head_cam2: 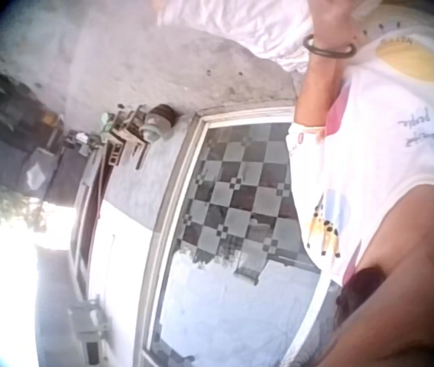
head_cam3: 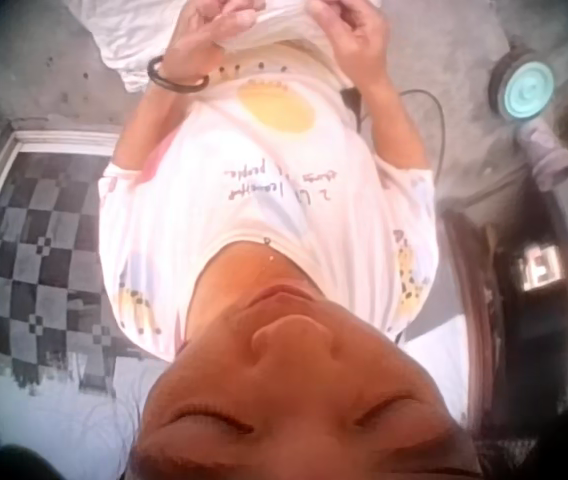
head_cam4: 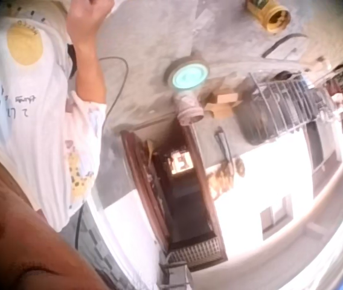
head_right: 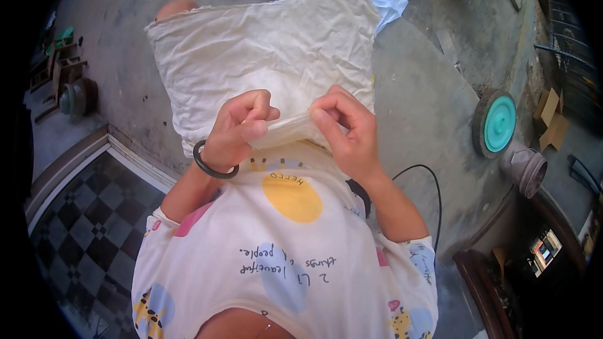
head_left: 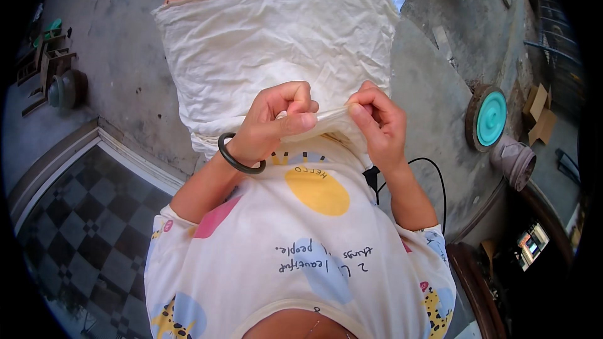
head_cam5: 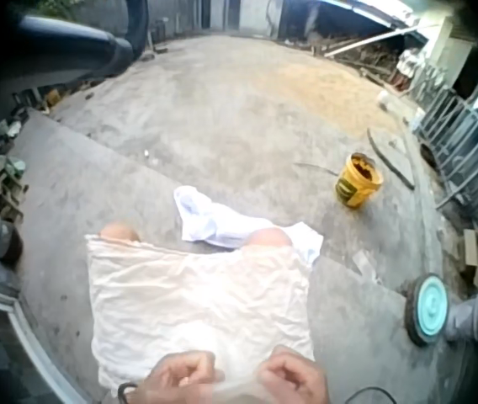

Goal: The person sews the edge of a white cloth by hand using a needle and thread. They push the needle through the fabric and pull the length of thread tight.

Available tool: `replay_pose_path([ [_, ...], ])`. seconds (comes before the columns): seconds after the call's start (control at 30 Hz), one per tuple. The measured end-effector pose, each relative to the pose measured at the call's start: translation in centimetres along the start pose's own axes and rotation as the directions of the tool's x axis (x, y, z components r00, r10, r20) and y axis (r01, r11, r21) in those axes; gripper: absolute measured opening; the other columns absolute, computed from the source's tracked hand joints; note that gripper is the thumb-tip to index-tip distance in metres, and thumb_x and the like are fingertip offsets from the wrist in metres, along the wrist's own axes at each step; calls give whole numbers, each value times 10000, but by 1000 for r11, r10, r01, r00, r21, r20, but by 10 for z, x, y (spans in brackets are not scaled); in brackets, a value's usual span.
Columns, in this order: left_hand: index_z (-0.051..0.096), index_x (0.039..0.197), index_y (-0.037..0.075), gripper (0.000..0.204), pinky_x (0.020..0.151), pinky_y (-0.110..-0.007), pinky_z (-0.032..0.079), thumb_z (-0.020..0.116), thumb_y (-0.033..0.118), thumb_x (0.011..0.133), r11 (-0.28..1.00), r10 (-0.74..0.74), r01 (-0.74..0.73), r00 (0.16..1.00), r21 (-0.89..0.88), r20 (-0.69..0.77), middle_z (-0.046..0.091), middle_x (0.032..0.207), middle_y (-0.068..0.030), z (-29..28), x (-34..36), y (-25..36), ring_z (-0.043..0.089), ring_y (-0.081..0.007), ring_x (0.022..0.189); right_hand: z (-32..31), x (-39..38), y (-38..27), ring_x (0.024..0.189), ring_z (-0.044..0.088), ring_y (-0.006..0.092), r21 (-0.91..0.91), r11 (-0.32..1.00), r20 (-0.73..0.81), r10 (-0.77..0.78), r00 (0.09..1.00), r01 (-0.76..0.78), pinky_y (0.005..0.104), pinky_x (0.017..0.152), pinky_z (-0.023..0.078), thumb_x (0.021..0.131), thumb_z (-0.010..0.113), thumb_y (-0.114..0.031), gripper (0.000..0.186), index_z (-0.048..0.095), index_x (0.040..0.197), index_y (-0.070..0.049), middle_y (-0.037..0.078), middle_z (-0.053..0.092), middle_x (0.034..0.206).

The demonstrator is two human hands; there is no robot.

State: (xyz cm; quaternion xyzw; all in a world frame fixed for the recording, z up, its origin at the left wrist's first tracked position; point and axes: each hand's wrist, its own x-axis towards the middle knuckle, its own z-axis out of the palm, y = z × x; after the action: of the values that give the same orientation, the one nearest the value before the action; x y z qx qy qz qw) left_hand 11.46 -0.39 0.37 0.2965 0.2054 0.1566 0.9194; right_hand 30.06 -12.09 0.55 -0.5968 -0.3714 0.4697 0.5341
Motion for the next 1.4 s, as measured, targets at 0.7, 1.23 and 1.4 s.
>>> replay_pose_path([
  [0.7, 733, 966, 79, 155, 472, -256, 274, 782, 89, 819, 469, 328, -153, 945, 870, -11, 401, 535, 25, 18, -12, 3, 337, -81, 483, -1, -9, 1, 499, 447, 173, -522, 587, 116, -670, 733, 619, 291, 415, 310, 688, 651, 126, 291, 654, 928, -39, 29, 476, 688],
  [1.23, 749, 954, 17, 89, 692, -195, 493, 725, 35, 870, 788, 42, 123, 967, 604, -253, 732, 847, -8, 19, -9, 10, 627, -45, 753, 0, -4, -9, 552, 468, 168, -311, 878, 85, -355, 931, 363, 271, 480, 360, 788, 652, 90, 118, 654, 870, 5, 69, 499, 721],
  [1.4, 743, 954, 10, 89, 703, -200, 496, 722, 65, 887, 840, -1, 160, 956, 519, -293, 731, 845, -11, 11, 1, 9, 636, -48, 767, -3, 9, -6, 629, 485, 166, -336, 919, 0, -217, 976, 204, 268, 581, 401, 854, 632, 40, 96, 647, 944, 8, 56, 508, 740],
])
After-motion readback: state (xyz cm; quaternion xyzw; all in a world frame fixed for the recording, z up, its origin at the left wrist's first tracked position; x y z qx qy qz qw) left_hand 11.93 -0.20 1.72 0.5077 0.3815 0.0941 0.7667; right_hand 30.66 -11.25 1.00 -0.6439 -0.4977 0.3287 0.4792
